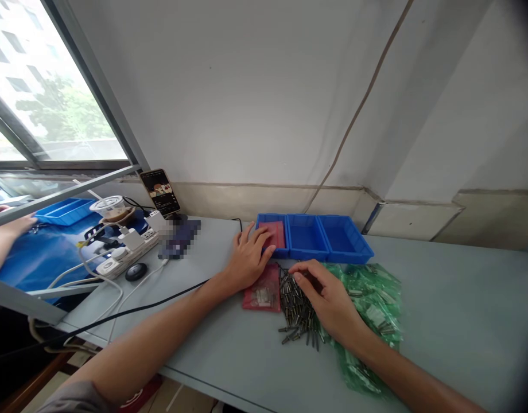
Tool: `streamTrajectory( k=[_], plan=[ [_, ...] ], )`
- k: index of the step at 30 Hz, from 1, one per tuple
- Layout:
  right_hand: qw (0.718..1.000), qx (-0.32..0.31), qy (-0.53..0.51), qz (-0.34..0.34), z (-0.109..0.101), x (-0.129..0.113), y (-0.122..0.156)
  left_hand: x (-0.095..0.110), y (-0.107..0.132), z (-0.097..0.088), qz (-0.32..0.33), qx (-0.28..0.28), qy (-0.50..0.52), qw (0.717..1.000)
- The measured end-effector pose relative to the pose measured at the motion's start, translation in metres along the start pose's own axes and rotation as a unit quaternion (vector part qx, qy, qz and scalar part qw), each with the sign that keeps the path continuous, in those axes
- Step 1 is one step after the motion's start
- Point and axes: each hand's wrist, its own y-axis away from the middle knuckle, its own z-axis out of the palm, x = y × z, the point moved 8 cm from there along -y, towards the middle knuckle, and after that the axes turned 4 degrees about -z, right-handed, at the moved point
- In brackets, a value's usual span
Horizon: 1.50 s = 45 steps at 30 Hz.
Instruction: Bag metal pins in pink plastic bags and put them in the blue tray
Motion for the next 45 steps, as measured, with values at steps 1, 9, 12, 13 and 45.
streamTrajectory(
  k=[1,9,12,13,45],
  plan=[
    [1.0,-0.018,0.017,-0.009,0.003,-0.002,0.0,0.001,0.001,0.0,0.006,0.005,-0.005,1.0],
    [0.978,-0.116,0.145,-0.093,0.022,-0.015,0.008,0.007,0.004,-0.002,0.028,0.022,0.003,0.999],
    [0.976,-0.113,0.156,-0.1,0.022,-0.016,0.008,0.008,0.004,-0.001,0.025,0.022,0.001,0.999],
    [0.976,-0.109,0.158,-0.103,0.022,-0.017,0.008,0.008,0.004,-0.001,0.023,0.021,-0.001,1.0],
    [0.975,-0.117,0.132,-0.132,0.02,-0.029,0.011,0.005,0.006,0.0,0.007,0.01,0.021,1.0]
  ],
)
